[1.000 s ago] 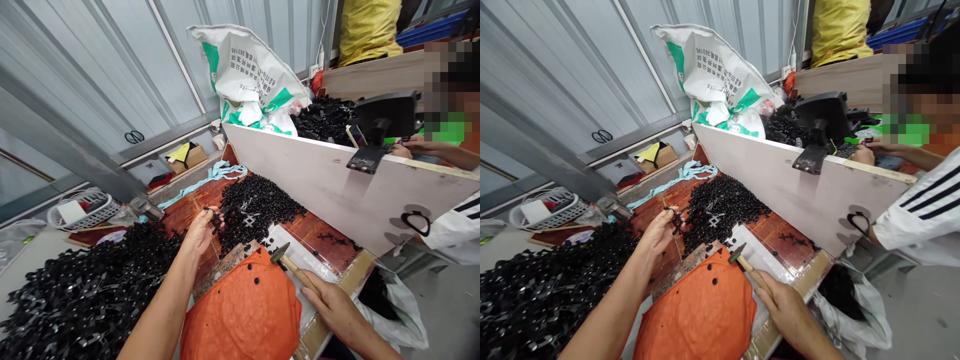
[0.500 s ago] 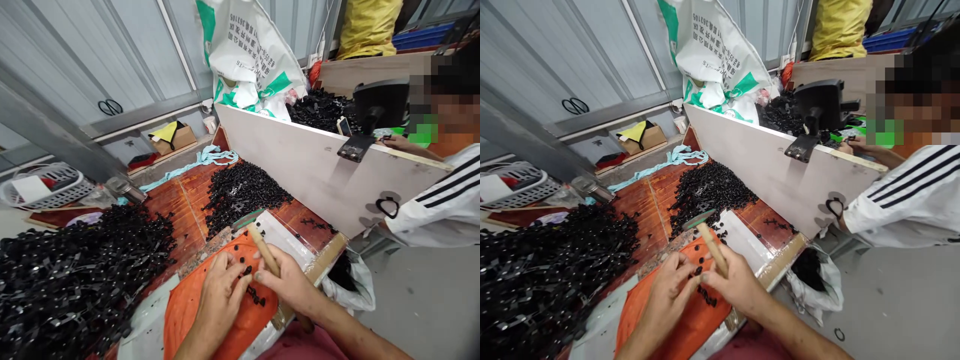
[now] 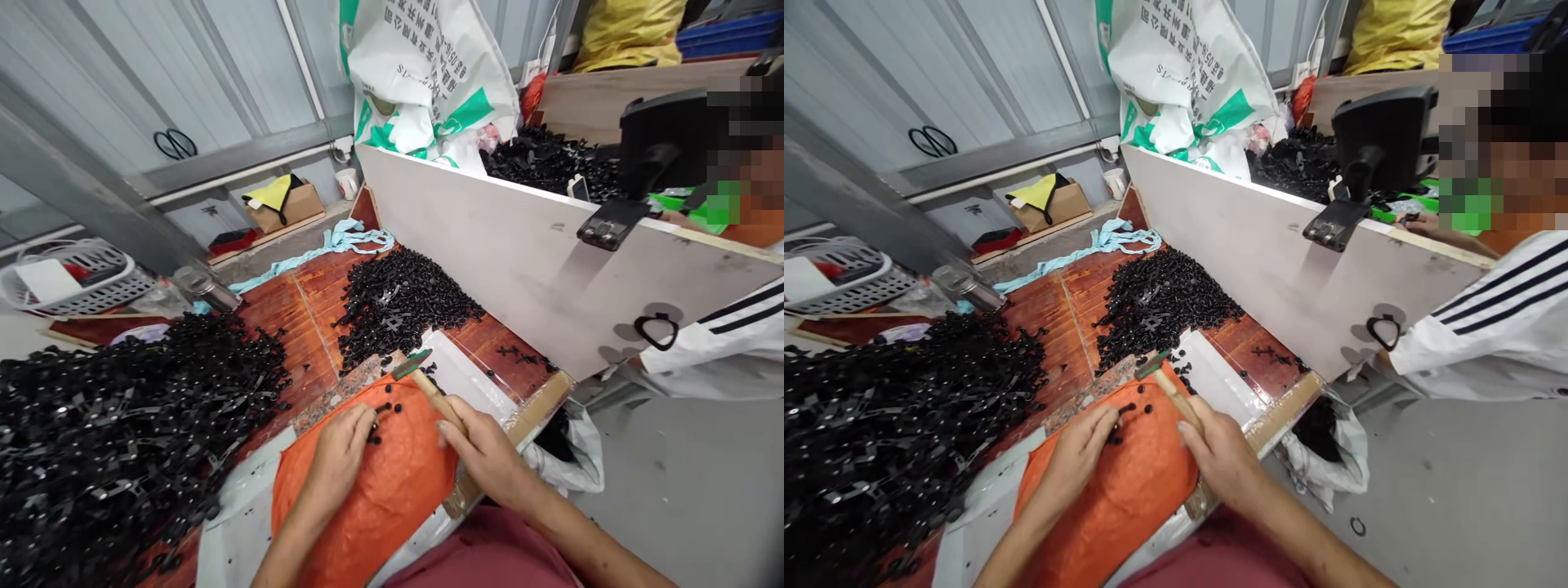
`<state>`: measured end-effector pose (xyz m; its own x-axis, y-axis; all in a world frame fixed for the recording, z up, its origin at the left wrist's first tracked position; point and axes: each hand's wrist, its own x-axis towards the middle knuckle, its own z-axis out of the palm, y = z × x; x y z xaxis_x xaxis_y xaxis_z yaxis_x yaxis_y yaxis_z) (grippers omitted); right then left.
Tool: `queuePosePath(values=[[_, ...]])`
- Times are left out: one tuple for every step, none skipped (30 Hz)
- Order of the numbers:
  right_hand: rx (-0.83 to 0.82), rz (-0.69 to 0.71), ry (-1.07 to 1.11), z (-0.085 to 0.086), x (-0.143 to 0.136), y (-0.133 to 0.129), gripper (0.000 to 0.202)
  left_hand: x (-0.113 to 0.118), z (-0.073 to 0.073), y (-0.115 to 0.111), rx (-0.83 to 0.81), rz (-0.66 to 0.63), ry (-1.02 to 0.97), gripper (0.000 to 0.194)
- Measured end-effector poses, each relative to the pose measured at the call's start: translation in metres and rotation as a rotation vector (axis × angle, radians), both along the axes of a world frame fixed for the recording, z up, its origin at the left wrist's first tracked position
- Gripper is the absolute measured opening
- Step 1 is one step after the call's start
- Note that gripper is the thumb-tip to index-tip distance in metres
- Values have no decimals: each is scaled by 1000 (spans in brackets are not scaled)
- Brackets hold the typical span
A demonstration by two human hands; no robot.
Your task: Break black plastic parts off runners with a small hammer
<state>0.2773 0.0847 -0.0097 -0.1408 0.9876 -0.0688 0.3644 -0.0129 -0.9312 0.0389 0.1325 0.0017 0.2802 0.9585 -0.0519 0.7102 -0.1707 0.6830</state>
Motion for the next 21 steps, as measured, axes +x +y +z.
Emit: queuePosePath(values=[[5,-3,-83,-2,8,-2,14,-2,-1,10,-1,14,26,42],[-5,7,-151,-4,15,-5,15,-4,-3,18,-2,21,51,41],[-24,16,-212,-8,21,-7,17,-5,-4,26,-4,25,75,40],[-48,31,-267,-12,25,-9,18,-5,-6,31,-4,29,97,40],[-72,45,-318,-16,27,-11,20,-4,-7,35,-4,33,116,40],[-91,55,-363,-20,28,-12,20,-4,-9,38,-3,38,132,40],[-104,64,-399,-23,28,-12,20,-3,-10,39,-1,43,146,41],[-113,71,-426,-25,27,-12,20,-3,-12,40,0,46,156,41],[-119,80,-442,-26,26,-12,20,-3,-14,40,0,47,164,42],[-123,86,-449,-26,25,-11,20,-4,-15,40,0,48,171,42],[-127,93,-450,-26,24,-10,20,-4,-17,40,2,48,177,41],[-131,100,-445,-25,24,-9,20,-5,-18,40,5,46,185,41],[-131,105,-436,-24,23,-8,20,-5,-19,40,7,44,195,40],[-130,108,-425,-23,23,-7,20,-6,-20,40,8,39,206,39],[-126,110,-417,-22,24,-7,20,-6,-21,40,6,33,216,39],[-123,107,-414,-22,24,-7,20,-6,-21,41,3,26,226,38],[-119,103,-413,-22,24,-7,20,-6,-22,41,2,20,234,38],[-117,101,-415,-23,24,-7,19,-5,-22,41,3,14,242,39],[-115,98,-419,-23,25,-7,19,-5,-23,42,6,9,247,39],[-116,97,-424,-23,25,-7,18,-4,-23,42,8,7,251,39],[-116,99,-430,-23,25,-7,18,-4,-24,42,8,5,255,39]])
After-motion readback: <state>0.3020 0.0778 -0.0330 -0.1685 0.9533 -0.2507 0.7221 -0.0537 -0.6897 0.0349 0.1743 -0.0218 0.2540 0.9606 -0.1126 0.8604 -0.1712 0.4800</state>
